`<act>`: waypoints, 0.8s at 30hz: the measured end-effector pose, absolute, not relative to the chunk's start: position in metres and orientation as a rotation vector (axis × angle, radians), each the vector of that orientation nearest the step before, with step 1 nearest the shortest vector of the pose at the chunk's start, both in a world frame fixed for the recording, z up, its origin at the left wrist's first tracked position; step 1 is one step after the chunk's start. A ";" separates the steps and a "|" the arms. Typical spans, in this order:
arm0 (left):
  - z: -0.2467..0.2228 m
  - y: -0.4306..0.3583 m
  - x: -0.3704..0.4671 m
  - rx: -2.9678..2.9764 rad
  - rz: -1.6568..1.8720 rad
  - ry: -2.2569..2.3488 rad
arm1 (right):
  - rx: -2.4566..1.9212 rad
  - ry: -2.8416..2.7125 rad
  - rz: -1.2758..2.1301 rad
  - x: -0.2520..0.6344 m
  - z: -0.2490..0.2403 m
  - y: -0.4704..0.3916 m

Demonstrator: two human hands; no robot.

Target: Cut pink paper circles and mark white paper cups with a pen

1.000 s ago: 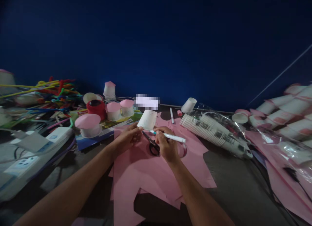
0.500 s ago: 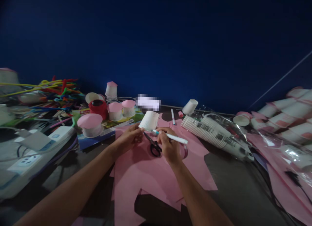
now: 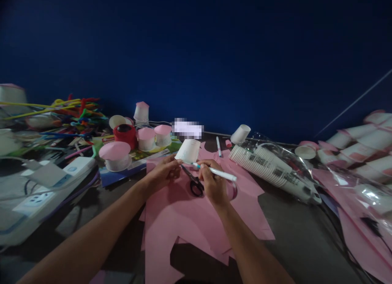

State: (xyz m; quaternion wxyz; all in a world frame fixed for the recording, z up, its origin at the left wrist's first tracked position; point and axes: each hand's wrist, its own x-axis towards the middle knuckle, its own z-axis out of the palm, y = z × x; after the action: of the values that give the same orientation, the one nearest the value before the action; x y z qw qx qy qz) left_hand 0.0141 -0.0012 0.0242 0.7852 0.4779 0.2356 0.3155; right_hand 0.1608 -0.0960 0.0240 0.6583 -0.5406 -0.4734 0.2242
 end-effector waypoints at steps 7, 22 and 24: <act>0.023 -0.001 0.014 0.986 0.660 0.475 | -1.033 -0.814 0.590 0.159 0.027 -0.093; 0.024 -0.002 0.014 0.973 0.662 0.487 | -1.194 -0.977 0.504 0.161 0.026 -0.095; 0.026 -0.002 0.014 0.951 0.666 0.495 | -1.165 -0.872 0.498 0.160 0.026 -0.093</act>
State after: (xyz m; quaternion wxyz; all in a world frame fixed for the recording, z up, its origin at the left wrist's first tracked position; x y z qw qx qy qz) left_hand 0.0139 -0.0018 0.0255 0.8073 0.4445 0.2316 0.3115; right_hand 0.1603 -0.0933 0.0255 0.7186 -0.5266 -0.3943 0.2254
